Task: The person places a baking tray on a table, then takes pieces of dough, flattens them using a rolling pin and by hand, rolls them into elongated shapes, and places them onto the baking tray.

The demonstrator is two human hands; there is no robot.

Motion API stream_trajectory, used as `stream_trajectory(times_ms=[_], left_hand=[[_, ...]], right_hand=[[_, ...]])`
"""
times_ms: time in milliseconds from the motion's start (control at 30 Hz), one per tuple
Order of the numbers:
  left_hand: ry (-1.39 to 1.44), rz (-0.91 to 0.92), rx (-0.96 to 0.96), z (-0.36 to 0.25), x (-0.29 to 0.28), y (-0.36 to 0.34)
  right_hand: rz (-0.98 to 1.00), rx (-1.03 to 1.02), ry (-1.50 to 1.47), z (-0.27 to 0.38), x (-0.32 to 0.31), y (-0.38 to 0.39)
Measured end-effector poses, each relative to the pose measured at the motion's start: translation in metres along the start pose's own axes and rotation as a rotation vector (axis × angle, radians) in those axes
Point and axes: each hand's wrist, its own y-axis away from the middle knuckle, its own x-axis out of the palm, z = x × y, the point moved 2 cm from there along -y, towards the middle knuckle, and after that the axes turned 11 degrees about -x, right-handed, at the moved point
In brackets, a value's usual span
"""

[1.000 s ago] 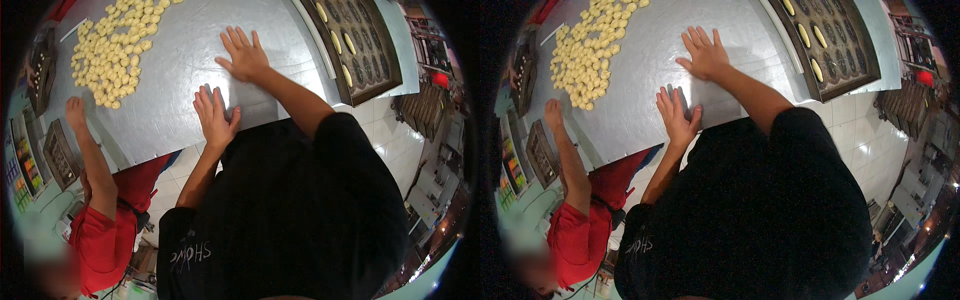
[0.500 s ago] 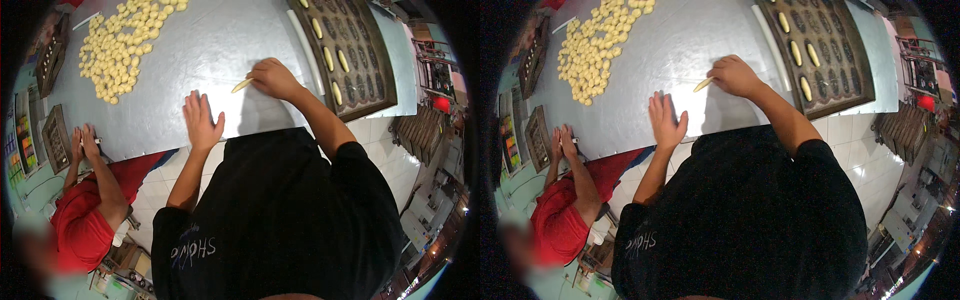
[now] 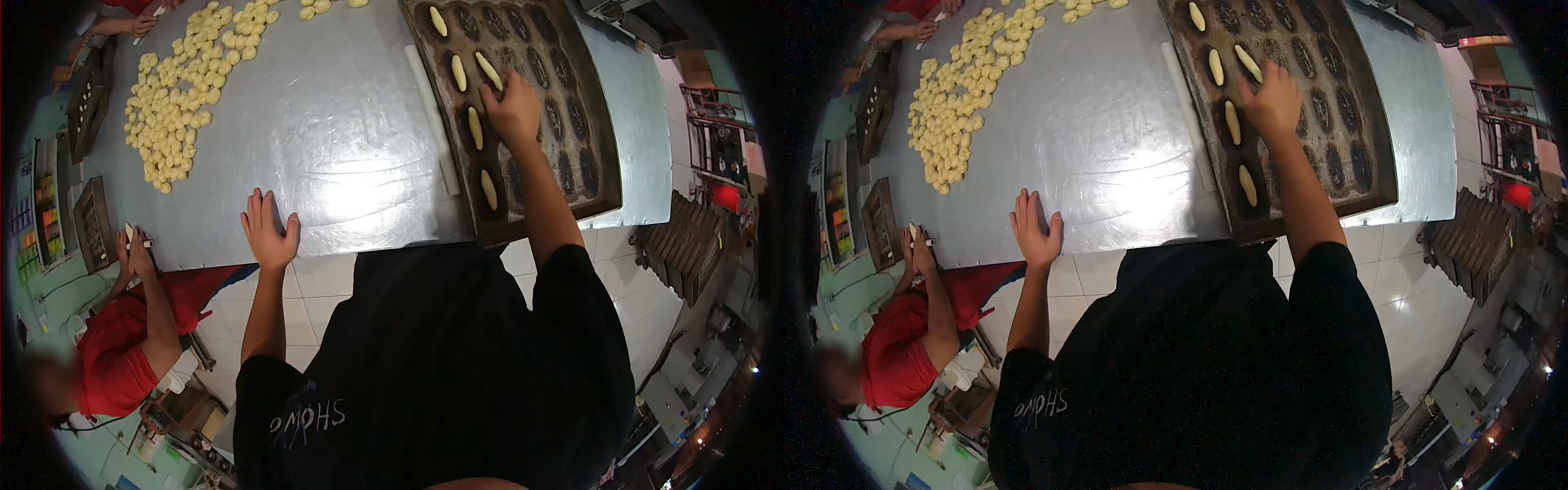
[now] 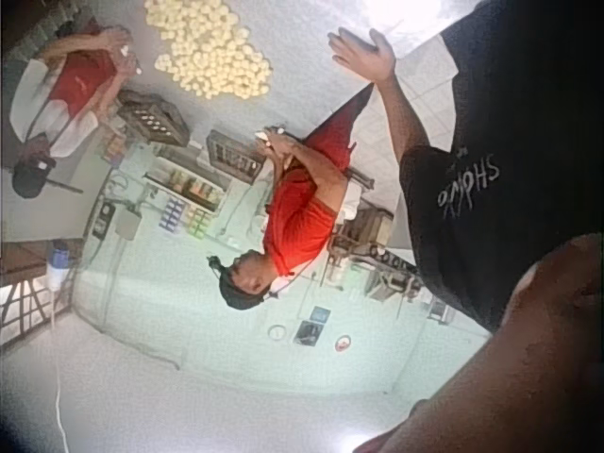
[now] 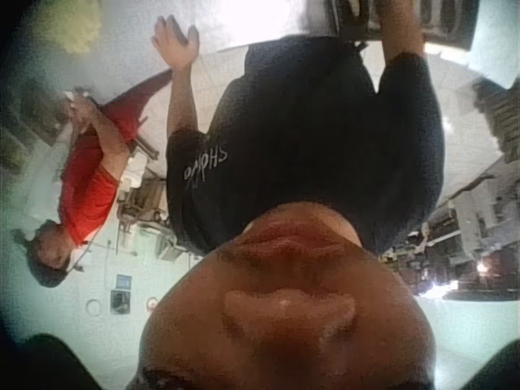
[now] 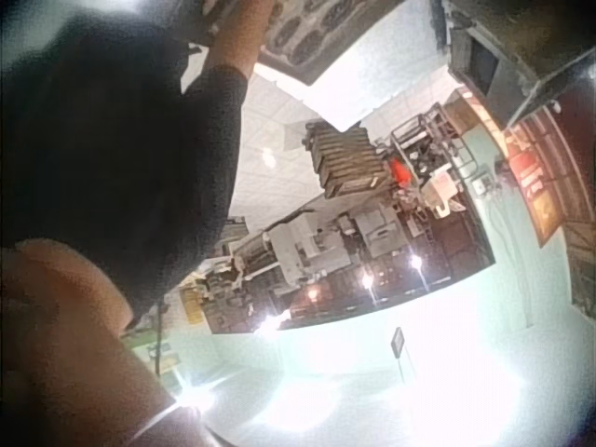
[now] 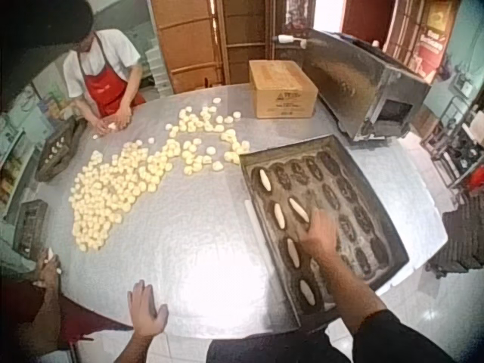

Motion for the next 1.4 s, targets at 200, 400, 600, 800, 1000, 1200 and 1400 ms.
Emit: stream_trajectory(times_ms=[200,400,600,800,1000,1200,1400], left_hand=[[0.011,-0.012,-0.011,-0.002,-0.001,0.004],[0.012,-0.004,-0.013,0.018,-0.014,-0.005],[0.193,-0.2,0.081,0.04,-0.031,-0.051],[0.41,-0.123,0.225,0.052,-0.018,-0.214],[0.042,-0.136,0.218,0.041,0.005,-0.345],[0.025,-0.078,0.235,0.014,-0.015,-0.333],[0.451,0.409,0.409,-0.001,0.023,-0.128]], right_hand=[[0.264,0.163,-0.109,-0.012,-0.001,-0.027],[0.312,0.243,-0.134,0.016,0.005,-0.03],[0.104,0.174,-0.412,0.144,-0.037,-0.001],[0.196,-0.036,-0.157,0.238,-0.006,0.076],[0.429,0.212,-0.213,0.251,-0.016,0.108],[0.436,0.608,-0.716,0.238,-0.024,0.122],[0.461,0.642,-1.13,0.245,-0.008,0.121]])
